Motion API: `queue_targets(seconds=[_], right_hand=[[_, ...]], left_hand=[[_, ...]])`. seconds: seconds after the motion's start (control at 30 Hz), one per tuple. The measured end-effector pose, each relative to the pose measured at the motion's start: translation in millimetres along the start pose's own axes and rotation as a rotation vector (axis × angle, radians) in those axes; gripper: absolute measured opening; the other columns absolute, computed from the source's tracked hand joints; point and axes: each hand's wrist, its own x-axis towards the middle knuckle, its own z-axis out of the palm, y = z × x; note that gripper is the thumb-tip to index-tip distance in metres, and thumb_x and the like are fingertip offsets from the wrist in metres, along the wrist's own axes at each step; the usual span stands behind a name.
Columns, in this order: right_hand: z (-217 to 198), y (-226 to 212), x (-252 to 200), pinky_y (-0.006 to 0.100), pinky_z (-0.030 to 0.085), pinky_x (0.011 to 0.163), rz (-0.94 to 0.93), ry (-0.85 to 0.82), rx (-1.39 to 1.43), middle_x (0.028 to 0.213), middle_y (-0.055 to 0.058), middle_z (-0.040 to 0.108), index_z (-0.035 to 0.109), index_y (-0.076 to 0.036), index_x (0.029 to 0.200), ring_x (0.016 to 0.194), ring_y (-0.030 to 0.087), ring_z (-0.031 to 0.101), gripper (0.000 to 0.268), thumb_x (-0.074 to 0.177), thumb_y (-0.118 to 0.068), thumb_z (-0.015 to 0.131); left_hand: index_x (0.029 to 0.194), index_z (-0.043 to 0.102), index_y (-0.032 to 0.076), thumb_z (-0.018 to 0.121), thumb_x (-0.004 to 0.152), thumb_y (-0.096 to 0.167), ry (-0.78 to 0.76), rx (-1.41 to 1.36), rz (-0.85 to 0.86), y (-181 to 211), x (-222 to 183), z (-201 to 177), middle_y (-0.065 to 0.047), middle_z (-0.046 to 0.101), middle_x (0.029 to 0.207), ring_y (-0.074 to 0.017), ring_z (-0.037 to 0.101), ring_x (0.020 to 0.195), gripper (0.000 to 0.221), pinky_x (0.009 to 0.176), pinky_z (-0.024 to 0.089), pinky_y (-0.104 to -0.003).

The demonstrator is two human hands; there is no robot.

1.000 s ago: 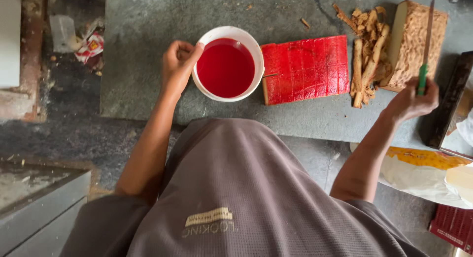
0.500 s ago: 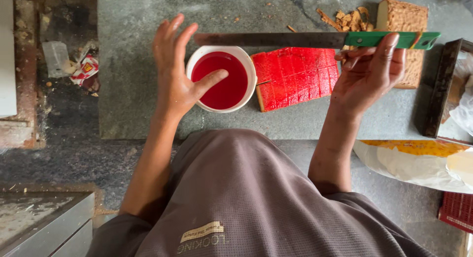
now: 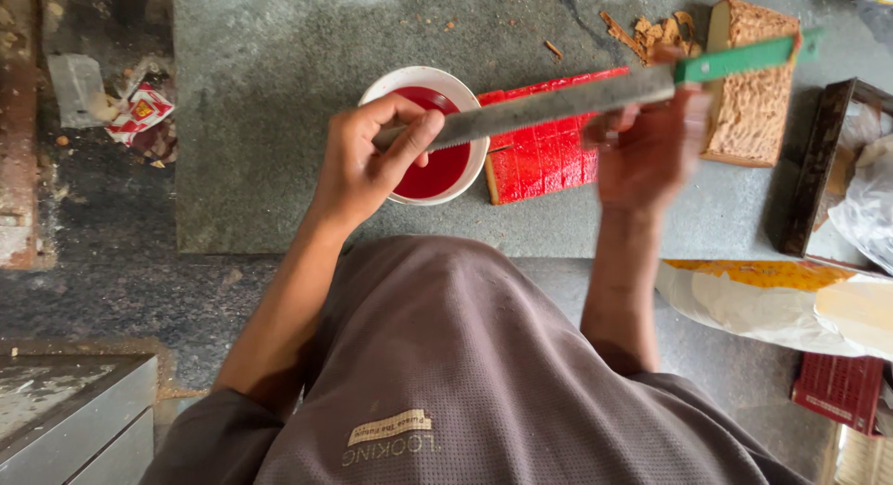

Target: The person pours a white liquid from a metal scoop into a bowl, adds red food coloring from a jar and a dark liquid from a bottle, then mixes the ingredients by hand and with a knife before dipping rectangular slices of a cake-like product into the red mixture.

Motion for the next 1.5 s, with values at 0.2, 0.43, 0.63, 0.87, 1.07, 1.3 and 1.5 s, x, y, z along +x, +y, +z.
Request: queue_targets(seconds=[0.2,0.43,0.63,0.87,1.07,1.3,1.5], right_hand=[[35.7,36.6,-20.5,0.037,0.056,0.065,0.224,-0.204,0.085,0.085,0.010,0.065,0.053,-0.003,0.141,0.069,0.019,0.063,0.057,0.108,-0.048,0.050],[57.8,21.8,-21.8,0.035,0.056,0.066,0.168,-0.166,-0.498,0.093,0.012,0.067,0.063,0.000,0.114,0.072,0.017,0.066,0.007,0.113,-0.007,0.063],[88.7,38.8,-36.7,0.032,0.058,0.067,0.084,-0.512,-1.285,0.094,0.009,0.073,0.067,-0.002,0.121,0.080,0.016,0.071,0.017,0.105,-0.009,0.065],[105.4,95.4,-35.3,0.039,0.060,0.072,-0.248,-0.915,-1.500,0.093,0.013,0.074,0.072,0.000,0.116,0.083,0.026,0.073,0.016,0.101,-0.007,0.073],[94.4,92.3,-10.7,0.038,0.062,0.084,-0.324,-0.780,-1.501,0.108,0.013,0.076,0.073,-0.001,0.114,0.099,0.027,0.075,0.016,0.100,-0.008,0.072],[81.7,66.8,-34.9,0.032,0.060,0.087,-0.087,-0.887,-1.549,0.120,0.017,0.074,0.073,-0.003,0.120,0.109,0.029,0.076,0.013,0.111,-0.009,0.067],[102.9,83.3,-23.7,0.043,0.059,0.097,-0.250,-1.032,-1.406,0.118,0.017,0.074,0.073,-0.001,0.116,0.113,0.035,0.073,0.025,0.092,-0.008,0.071]], left_hand=[[0.095,0.073,0.002,0.070,0.102,0.034,-0.053,-0.030,-0.044,-10.4,2.7,-3.9,-0.002,0.071,0.075,-0.0064,0.065,0.067,0.033,0.060,0.047,-0.024],[0.090,0.068,0.002,0.062,0.114,0.038,0.548,0.568,0.263,-78.3,12.9,-21.2,-0.008,0.068,0.087,-0.0242,0.061,0.091,0.043,0.079,0.048,-0.041],[0.086,0.065,0.007,0.053,0.112,0.038,0.484,0.511,-0.067,-130.5,-4.5,-12.2,-0.008,0.062,0.071,-0.0231,0.061,0.063,0.043,0.060,0.047,-0.040],[0.081,0.061,0.004,0.062,0.106,0.050,0.505,0.406,-0.071,-129.4,-7.9,-16.8,-0.010,0.065,0.063,-0.0224,0.069,0.057,0.053,0.052,0.051,-0.038],[0.080,0.063,0.004,0.070,0.096,0.055,0.532,0.422,-0.256,-119.7,-5.1,-13.2,-0.011,0.064,0.058,-0.0221,0.067,0.053,0.053,0.051,0.050,-0.040],[0.076,0.061,0.007,0.070,0.097,0.052,0.525,0.364,-0.257,-126.3,-2.8,-13.3,-0.006,0.063,0.056,-0.0161,0.065,0.049,0.050,0.044,0.048,-0.035],[0.075,0.060,0.006,0.072,0.099,0.050,0.544,0.389,-0.186,-126.3,-2.6,-11.7,-0.005,0.060,0.056,-0.0152,0.060,0.049,0.051,0.047,0.045,-0.035]])
